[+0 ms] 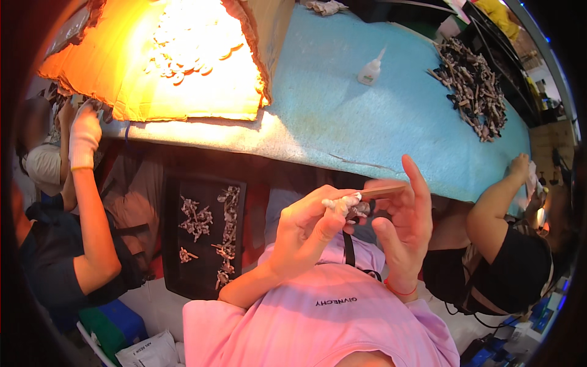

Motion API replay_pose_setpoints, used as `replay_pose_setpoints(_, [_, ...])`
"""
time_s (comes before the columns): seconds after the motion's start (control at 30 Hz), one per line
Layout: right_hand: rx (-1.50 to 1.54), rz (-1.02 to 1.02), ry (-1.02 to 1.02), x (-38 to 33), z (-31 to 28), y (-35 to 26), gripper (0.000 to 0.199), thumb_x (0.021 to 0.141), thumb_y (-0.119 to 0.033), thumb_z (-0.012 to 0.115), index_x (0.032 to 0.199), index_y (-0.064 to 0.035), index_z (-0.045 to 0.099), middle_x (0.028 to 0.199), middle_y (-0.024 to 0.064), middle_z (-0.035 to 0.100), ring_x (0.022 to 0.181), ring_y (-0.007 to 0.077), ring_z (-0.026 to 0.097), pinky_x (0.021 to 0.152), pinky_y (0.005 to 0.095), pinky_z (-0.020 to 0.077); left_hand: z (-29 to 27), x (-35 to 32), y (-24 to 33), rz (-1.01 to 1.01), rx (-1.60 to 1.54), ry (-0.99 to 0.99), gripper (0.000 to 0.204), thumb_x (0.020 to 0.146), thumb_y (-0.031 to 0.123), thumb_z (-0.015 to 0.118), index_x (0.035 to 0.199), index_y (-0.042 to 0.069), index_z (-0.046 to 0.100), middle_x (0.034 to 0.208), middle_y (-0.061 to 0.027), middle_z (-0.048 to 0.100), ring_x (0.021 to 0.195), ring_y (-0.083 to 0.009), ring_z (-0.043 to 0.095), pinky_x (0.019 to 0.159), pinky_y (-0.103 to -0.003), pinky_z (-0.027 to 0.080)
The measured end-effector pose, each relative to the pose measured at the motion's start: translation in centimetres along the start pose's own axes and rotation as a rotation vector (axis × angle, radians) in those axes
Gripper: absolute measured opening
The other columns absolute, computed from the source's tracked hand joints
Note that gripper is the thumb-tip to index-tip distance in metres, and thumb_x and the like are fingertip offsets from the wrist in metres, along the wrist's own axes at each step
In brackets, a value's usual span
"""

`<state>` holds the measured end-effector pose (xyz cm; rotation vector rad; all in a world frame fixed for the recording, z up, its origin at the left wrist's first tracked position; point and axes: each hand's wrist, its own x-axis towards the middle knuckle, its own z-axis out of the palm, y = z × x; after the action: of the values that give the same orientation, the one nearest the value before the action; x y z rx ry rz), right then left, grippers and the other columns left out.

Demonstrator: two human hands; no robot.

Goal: The person assembles small plastic action figure components by hand, applying glue from a bottle with an applicator to the figure joints.

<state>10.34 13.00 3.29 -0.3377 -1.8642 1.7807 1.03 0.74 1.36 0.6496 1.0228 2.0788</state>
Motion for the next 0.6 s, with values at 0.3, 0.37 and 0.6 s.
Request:
replay_pose_setpoints(0.3, [0.409, 0.120, -0.154, 1.4, 1.8, -0.3, 0.076, 0.076, -0.005, 0.065, 0.137, -0.0024, 0.019, 0.125, 0.0157, 0.042, 0.114, 0.0236, 0.046, 0.092, 0.0333, 0.0397, -0.1, 0.3, 0.5, 0.303, 0.703, -0.003, 0.046, 0.078, 0.029, 0.064, 0.112, -0.001, 0.056, 0.090, -0.0111, 0.051, 0.078, -0.0184, 0.055, 0.066, -0.027, 0.046])
replay_pose_setpoints(0.37, [0.470, 0.151, -0.220, 1.5, 1.8, -0.2, 0.065, 0.078, -0.006, 0.063, 0.133, 0.0029, 0.028, 0.124, 0.0172, 0.044, 0.113, 0.0241, 0.047, 0.093, 0.0342, 0.0400, -0.2, 0.3, 0.7, 0.312, 0.724, 0.001, 0.047, 0.078, 0.030, 0.064, 0.112, -0.001, 0.056, 0.090, -0.0109, 0.051, 0.078, -0.0185, 0.055, 0.066, -0.028, 0.046])
replay_pose_setpoints(0.6, [0.433, 0.082, -0.272, 1.2, 1.6, 0.7, 0.049, 0.083, -0.016, 0.061, 0.122, 0.0069, 0.043, 0.117, 0.0185, 0.050, 0.110, 0.0263, 0.050, 0.090, 0.0350, 0.0433, 0.1, 0.1, 1.0, 0.348, 0.745, 0.011, 0.049, 0.076, 0.031, 0.065, 0.111, -0.002, 0.056, 0.097, -0.0124, 0.049, 0.080, -0.0199, 0.055, 0.066, -0.030, 0.047])
